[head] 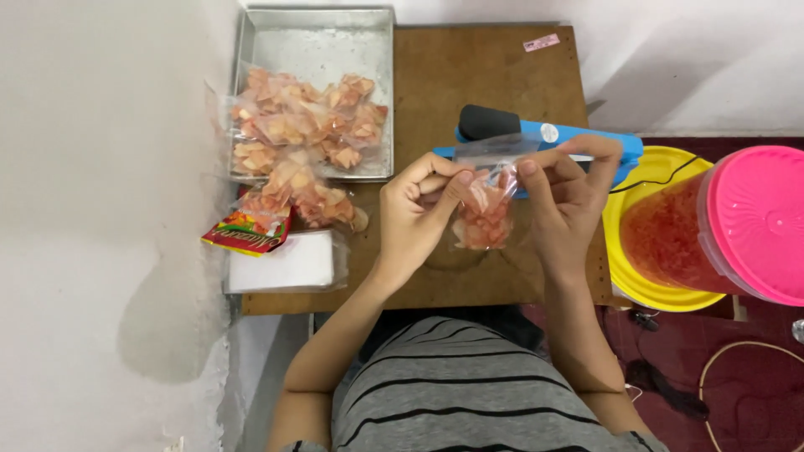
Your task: Manually filling small plastic bags with food items and sealing them using a heat sealer
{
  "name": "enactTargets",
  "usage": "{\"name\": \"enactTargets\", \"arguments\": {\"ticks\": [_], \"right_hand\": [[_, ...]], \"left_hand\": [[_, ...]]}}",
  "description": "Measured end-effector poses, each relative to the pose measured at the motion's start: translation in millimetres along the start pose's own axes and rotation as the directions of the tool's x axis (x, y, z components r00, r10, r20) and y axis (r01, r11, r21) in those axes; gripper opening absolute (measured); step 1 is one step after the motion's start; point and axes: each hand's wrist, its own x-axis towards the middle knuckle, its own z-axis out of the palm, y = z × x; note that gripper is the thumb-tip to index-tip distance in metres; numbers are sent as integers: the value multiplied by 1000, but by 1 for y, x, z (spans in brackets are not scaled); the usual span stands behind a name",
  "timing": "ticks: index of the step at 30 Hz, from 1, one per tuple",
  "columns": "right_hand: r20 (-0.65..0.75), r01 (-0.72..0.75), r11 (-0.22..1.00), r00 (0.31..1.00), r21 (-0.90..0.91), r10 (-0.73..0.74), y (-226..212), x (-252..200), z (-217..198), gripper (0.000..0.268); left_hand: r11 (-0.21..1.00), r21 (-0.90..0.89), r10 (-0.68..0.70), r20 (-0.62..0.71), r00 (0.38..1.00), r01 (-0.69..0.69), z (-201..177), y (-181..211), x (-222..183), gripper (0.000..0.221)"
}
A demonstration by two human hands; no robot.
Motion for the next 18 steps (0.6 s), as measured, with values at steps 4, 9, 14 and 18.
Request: {"name": "enactTargets", "arguments": {"ticks": [4, 9, 14, 18], "right_hand": [[88, -45, 998, 995, -53, 49, -6, 2, -4, 12], [132, -175, 982, 974, -76, 183, 7, -5, -16, 14], [147, -161, 982, 974, -101, 175, 5, 4, -25, 17], [168, -162, 982, 970, -97, 176, 8, 8, -27, 20]], "left_hand": [[998, 51, 47, -20, 999, -46, 3, 1, 2, 8], [993, 72, 96, -13, 995, -95, 15, 3, 5, 24], [958, 161, 216, 149, 965, -239, 16, 2, 11, 20], [973, 160, 123, 260, 958, -169, 13, 16, 20, 20]]}}
